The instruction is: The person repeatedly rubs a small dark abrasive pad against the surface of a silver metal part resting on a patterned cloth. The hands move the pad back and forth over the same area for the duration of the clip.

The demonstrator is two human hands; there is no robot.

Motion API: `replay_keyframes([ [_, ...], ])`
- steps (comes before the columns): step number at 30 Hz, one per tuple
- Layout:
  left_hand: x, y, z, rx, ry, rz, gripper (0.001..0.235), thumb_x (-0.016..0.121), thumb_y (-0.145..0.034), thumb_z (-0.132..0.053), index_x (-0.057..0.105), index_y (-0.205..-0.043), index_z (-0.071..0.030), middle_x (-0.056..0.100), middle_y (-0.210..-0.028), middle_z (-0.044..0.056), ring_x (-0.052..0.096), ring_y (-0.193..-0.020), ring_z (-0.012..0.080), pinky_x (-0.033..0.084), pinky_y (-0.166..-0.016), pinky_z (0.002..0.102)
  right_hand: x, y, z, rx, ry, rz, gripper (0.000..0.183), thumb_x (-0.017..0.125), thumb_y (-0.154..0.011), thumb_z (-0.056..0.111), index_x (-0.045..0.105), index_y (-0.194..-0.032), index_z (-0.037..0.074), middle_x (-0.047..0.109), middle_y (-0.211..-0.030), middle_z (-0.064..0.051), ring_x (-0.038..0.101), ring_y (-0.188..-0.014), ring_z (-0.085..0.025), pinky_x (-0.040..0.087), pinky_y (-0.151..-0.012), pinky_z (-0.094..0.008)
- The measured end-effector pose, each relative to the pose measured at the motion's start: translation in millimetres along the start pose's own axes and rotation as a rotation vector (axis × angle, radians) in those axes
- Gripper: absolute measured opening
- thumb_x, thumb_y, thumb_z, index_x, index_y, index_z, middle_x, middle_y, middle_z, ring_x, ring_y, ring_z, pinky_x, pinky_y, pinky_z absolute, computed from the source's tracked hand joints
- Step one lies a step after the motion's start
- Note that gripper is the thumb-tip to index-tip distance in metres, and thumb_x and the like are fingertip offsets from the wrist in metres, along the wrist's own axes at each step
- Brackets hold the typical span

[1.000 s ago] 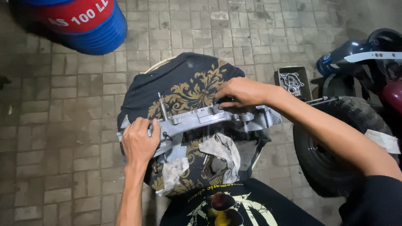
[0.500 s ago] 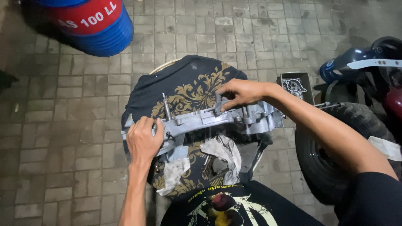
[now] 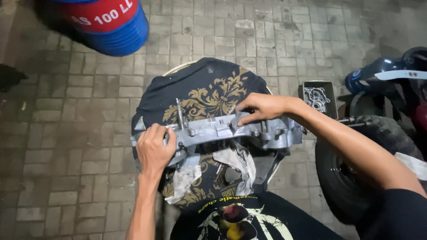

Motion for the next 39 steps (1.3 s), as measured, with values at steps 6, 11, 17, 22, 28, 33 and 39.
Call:
replay_keyframes([
  [6,-3.2,0.2,-0.1,0.001,0.002,0.005,0.026,0.068,-0.093,-0.021,0.062,-0.069,-0.011,0.052,-0.066,0.004,0.063,-0.065,0.0258,0.052,-0.067,0.033,-1.2,-5.6,20.9,0.016,-0.019,0.144,0.032,0.074,-0.089,0.026,0.074,-0.114,0.006,0.079,-0.098,-0.02,0.076,-0.092,-0.033,0.06,-0.086,-0.045],
  [11,-1.3,-6.3,0.5,-0.021,0.003,0.026,0.03,0.066,-0.097,-0.022,0.061,-0.069,-0.011,0.051,-0.065,0.002,0.063,-0.062,0.0249,0.051,-0.064,0.034,-6.0,-9.5,10.5,0.01,-0.01,0.066,0.023,0.074,-0.092,0.027,0.078,-0.106,0.01,0.081,-0.088,-0.011,0.075,-0.082,-0.022,0.06,-0.08,-0.039],
  [17,-3.3,-12.8,0.6,-0.055,0.032,0.073,0.031,0.065,-0.099,-0.022,0.063,-0.07,-0.01,0.053,-0.065,0.004,0.064,-0.062,0.0267,0.051,-0.063,0.035,-8.9,-11.6,5.3,0.006,-0.072,0.064,0.022,0.073,-0.093,0.026,0.078,-0.107,0.01,0.082,-0.091,-0.01,0.075,-0.084,-0.02,0.059,-0.082,-0.038],
  [22,-0.1,-12.8,3.9,-0.068,0.031,0.081,0.031,0.067,-0.096,-0.025,0.063,-0.07,-0.01,0.055,-0.065,0.005,0.066,-0.064,0.0286,0.052,-0.064,0.037,-10.8,-11.6,15.7,0.066,-0.121,0.112,0.027,0.071,-0.093,0.023,0.076,-0.113,0.006,0.082,-0.099,-0.014,0.074,-0.089,-0.024,0.058,-0.087,-0.042],
  [28,1.2,-20.0,3.0,-0.087,0.037,0.119,0.036,0.062,-0.101,-0.026,0.063,-0.069,-0.009,0.054,-0.064,0.004,0.064,-0.062,0.0265,0.051,-0.062,0.035,2.6,-32.6,-50.9,0.055,-0.192,-0.002,0.02,0.084,-0.085,0.027,0.081,-0.094,0.01,0.08,-0.079,-0.002,0.068,-0.073,-0.009,0.057,-0.072,-0.031],
  [33,0.2,-8.4,4.2,-0.073,0.032,0.108,0.032,0.066,-0.098,-0.025,0.062,-0.07,-0.011,0.054,-0.065,0.004,0.065,-0.064,0.027,0.052,-0.063,0.035,-14.7,-11.6,19.8,0.102,-0.201,0.119,0.025,0.079,-0.088,0.024,0.081,-0.11,0.011,0.084,-0.093,-0.005,0.068,-0.078,-0.013,0.058,-0.082,-0.034],
  [39,2.5,-14.1,2.2,-0.072,0.02,0.102,0.032,0.066,-0.098,-0.025,0.063,-0.069,-0.01,0.054,-0.065,0.004,0.065,-0.063,0.0271,0.052,-0.063,0.035,-9.3,-12.9,-10.2,0.116,-0.178,0.006,0.023,0.082,-0.086,0.028,0.082,-0.099,0.009,0.081,-0.081,-0.007,0.066,-0.073,-0.012,0.057,-0.072,-0.034],
])
Point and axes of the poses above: each hand's wrist, its own y-axis away from the middle knuckle, its own x-axis out of the palm, z = x × y, the point moved 4 cm from there along -y, towards the middle knuckle
